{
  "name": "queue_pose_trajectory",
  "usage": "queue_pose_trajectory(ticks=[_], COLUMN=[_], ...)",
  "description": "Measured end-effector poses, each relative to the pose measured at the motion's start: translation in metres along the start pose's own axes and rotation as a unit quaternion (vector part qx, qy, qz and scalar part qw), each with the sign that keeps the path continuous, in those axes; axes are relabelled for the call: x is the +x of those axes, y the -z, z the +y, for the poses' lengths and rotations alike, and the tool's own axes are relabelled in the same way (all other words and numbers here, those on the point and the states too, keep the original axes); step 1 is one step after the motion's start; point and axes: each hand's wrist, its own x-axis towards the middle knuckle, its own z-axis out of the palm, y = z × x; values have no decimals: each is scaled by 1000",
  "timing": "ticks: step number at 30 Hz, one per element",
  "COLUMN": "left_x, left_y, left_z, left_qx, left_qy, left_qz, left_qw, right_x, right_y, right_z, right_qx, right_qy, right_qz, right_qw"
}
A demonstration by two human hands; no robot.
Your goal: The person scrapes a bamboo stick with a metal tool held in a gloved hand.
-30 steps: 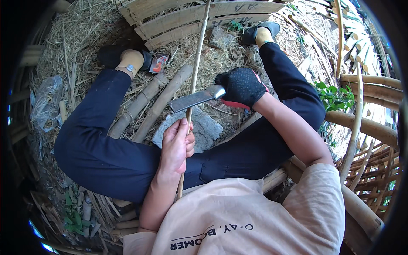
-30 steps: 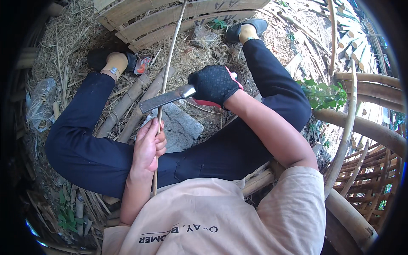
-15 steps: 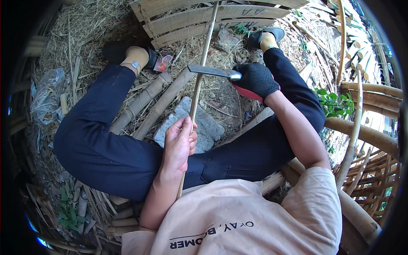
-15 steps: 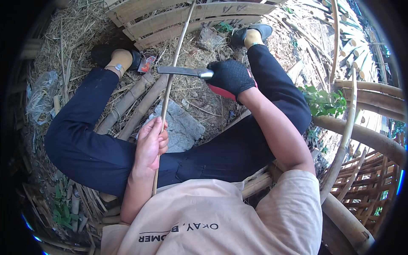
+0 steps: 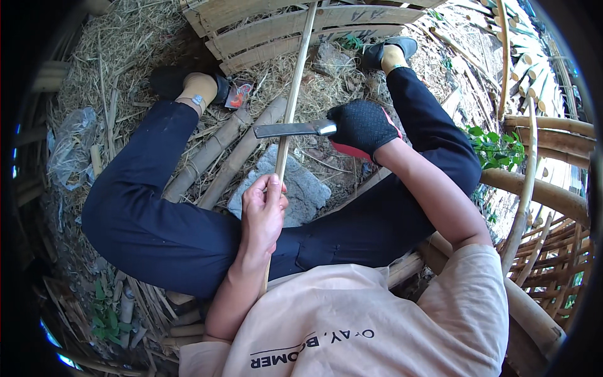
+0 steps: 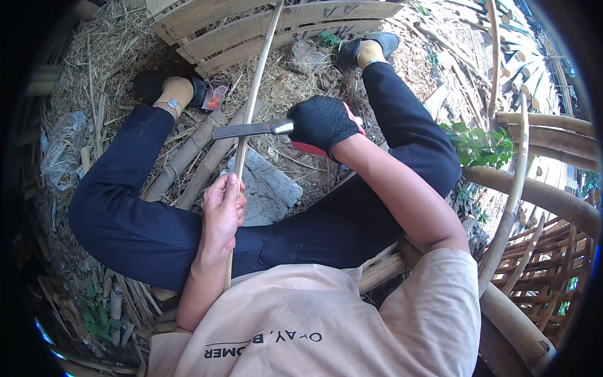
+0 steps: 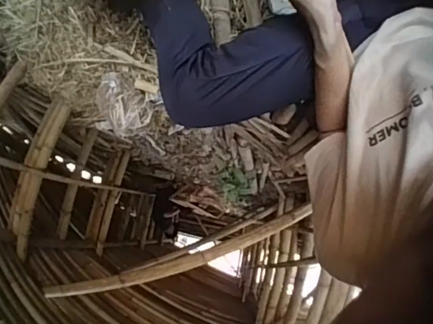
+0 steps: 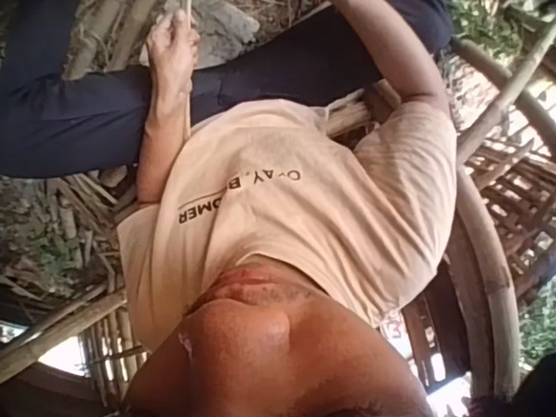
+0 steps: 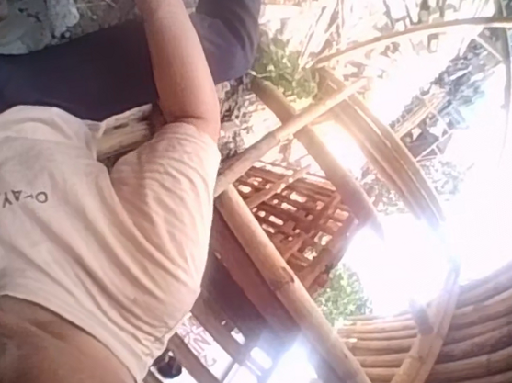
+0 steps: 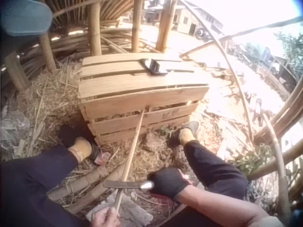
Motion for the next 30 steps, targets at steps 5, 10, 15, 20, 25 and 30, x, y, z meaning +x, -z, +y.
queue_pose_trajectory(ticks=[5, 10, 15, 20, 25, 30], left_x=[-4, -5, -13, -65, -70, -70], left_y=[1, 2, -2, -41, -104, -129], left_z=[5, 8, 8, 47, -48, -93], left_qx=[-13, -4, 371, 477, 325, 342], left_qy=[20, 23, -279, -414, -102, 34], left_qz=[-7, -5, 148, -139, -704, -822], left_qw=[1000, 1000, 873, 763, 623, 454], right_x=[17, 21, 14, 9, 15, 6], right_y=[-5, 6, 14, 21, 21, 24], right_z=[35, 51, 40, 39, 31, 30], right_qx=[31, 37, 61, 85, 87, 92], right_qy=[-80, -106, -114, -117, -95, -87], right_qz=[81, 55, 49, 61, 54, 39], right_qw=[993, 992, 990, 988, 990, 991])
